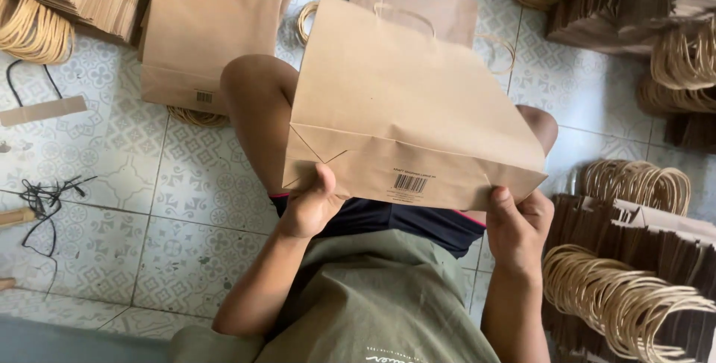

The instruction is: The person is sitting on the floor and assembling paper bags by opening them up from their flat state and stacking them.

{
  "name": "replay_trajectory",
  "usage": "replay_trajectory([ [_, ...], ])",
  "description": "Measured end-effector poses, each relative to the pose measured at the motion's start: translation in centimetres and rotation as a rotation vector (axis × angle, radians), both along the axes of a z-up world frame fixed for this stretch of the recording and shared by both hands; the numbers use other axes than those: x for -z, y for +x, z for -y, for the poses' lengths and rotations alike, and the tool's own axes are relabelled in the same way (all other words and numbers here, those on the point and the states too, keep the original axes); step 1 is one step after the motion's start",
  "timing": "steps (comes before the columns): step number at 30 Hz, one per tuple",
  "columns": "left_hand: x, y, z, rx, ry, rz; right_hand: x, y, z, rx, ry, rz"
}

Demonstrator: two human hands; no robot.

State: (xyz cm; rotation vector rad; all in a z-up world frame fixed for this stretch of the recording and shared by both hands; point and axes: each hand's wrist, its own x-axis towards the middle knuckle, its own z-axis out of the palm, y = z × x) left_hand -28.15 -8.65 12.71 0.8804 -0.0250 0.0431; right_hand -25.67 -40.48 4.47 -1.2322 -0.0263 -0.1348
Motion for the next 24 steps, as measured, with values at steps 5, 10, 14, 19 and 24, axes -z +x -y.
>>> replay_trajectory([
  [5,10.9,-2.9,-0.2,0.052,-0.047,-0.045,0.0,-0.2,-2.1,0.142,0.127,-0.003],
  [10,17.1,-3.4,-0.2,0.071,-0.180,-0.002,-0.3,-1.6,-6.7,0.190,0.317,-0.064],
  [14,19.2,-3.3,0.2,0.116,-0.277,0.158,-1.1,-2.7,-10.1,0.062,0.443,-0.109],
  [19,12.3,-1.9,2.1,0.114,-0.293,0.201,-4.7,-3.4,-12.8,-0.020,0.299,-0.115],
  [24,14.3,-2.9,-1.5,0.151,-0.180,0.159,-3.1,-2.7,-8.8,0.080,0.326,-0.085],
])
